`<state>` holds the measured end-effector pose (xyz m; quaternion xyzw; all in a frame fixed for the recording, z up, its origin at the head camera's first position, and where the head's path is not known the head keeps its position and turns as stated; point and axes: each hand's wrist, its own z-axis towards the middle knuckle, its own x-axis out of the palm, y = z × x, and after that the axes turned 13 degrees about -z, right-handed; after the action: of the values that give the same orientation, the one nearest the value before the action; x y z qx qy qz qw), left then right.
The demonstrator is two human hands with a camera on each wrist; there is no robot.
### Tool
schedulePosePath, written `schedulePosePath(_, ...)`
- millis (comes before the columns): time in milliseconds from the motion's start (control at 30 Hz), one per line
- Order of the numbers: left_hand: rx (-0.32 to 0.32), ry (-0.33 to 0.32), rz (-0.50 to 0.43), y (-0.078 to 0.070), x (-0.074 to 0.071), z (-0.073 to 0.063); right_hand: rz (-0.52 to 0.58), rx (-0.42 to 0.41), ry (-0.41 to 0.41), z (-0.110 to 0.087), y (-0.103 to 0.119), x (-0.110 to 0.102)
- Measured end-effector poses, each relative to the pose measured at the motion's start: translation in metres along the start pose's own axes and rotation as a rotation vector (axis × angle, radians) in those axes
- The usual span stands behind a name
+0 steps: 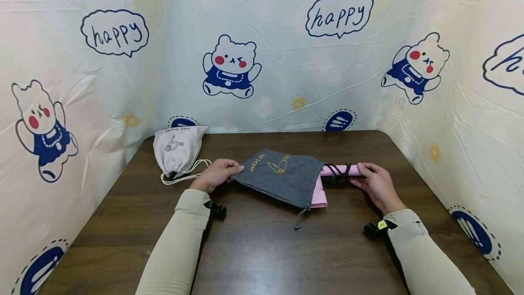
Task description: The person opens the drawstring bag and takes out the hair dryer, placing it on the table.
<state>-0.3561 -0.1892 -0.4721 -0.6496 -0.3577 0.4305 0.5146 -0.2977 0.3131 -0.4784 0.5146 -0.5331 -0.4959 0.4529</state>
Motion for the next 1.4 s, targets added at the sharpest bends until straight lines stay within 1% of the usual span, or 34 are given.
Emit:
schedulePosePath(133,-0.027,-0.008,-0.007,-0.005,0.001,-0.002,0.009,-0.005,0.007,-0.001,0.001,-0.001)
schedulePosePath(233,-0.036,-0.013,-0.010,-0.015,0.004,-0.009,0.010,-0.002,0.015,0.000,0.001,-0.002)
schedulePosePath(333,-0.022,-0.005,-0.014,-0.026,0.007,-0.017,0.012,0.000,0.021,0.000,0.000,-0.003)
schedulePosePath(433,-0.013,-0.001,-0.019,-0.029,0.008,-0.019,0.015,0.001,0.026,0.001,0.000,-0.004)
schedulePosePath(500,-0.014,-0.001,-0.020,-0.024,0.007,-0.016,0.012,0.002,0.033,0.002,-0.001,-0.004)
schedulePosePath(600,-0.034,-0.007,-0.014,-0.016,0.004,-0.010,0.007,0.007,0.033,0.003,-0.001,-0.004)
schedulePosePath(667,-0.031,-0.004,-0.012,-0.010,0.002,-0.005,-0.003,0.007,0.038,0.003,0.000,-0.005)
schedulePosePath(833,-0.023,-0.016,-0.012,-0.002,0.000,-0.002,0.000,-0.003,0.051,0.001,0.000,-0.007)
schedulePosePath(1033,-0.010,-0.031,-0.004,0.000,0.000,-0.002,0.005,-0.011,0.061,0.001,0.000,-0.009)
schedulePosePath(1233,-0.017,-0.049,0.000,0.002,-0.001,-0.002,0.016,-0.009,0.059,0.002,-0.001,-0.013)
schedulePosePath(1300,-0.014,-0.046,0.002,0.001,-0.001,-0.003,0.023,-0.015,0.068,0.002,-0.001,-0.015)
schedulePosePath(1333,-0.015,-0.041,0.001,-0.003,0.000,-0.005,0.027,-0.017,0.070,0.002,-0.001,-0.015)
schedulePosePath(1400,-0.014,-0.045,-0.003,-0.004,0.000,-0.005,0.033,-0.020,0.073,0.001,0.000,-0.015)
